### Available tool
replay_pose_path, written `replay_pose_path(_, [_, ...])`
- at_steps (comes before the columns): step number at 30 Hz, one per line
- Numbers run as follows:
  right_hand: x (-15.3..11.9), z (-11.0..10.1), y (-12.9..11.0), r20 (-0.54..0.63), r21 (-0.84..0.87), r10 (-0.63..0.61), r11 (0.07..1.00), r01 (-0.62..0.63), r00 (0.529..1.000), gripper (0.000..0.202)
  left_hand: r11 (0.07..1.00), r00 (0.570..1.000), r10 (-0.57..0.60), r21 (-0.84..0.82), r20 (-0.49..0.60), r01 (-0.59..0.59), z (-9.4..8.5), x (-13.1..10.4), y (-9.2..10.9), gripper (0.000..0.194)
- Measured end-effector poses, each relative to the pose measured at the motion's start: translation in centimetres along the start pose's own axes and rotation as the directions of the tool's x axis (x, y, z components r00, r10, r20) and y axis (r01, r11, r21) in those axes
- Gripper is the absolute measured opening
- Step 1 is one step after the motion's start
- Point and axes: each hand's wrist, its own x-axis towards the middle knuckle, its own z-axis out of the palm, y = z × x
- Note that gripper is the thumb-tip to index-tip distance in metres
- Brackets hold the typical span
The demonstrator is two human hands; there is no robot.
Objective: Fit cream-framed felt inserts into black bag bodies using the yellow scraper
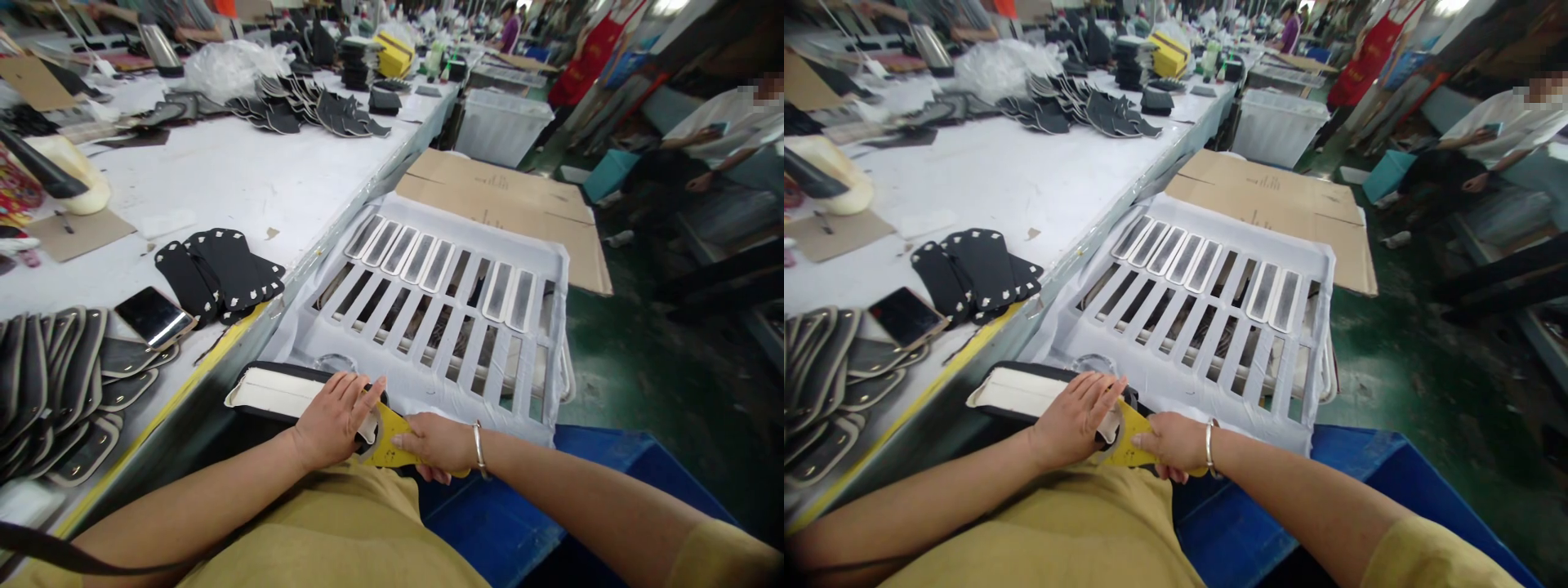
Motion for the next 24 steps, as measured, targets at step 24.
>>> replay_pose_path(24, [0.7, 0.2, 0.5, 0.033, 0.063, -0.022, 0.998, 0.02, 0.999, 0.03, 0.979, 0.985, 0.166, -0.116, -0.039, -0.169, -0.1, -0.6, -1.4, 0.112])
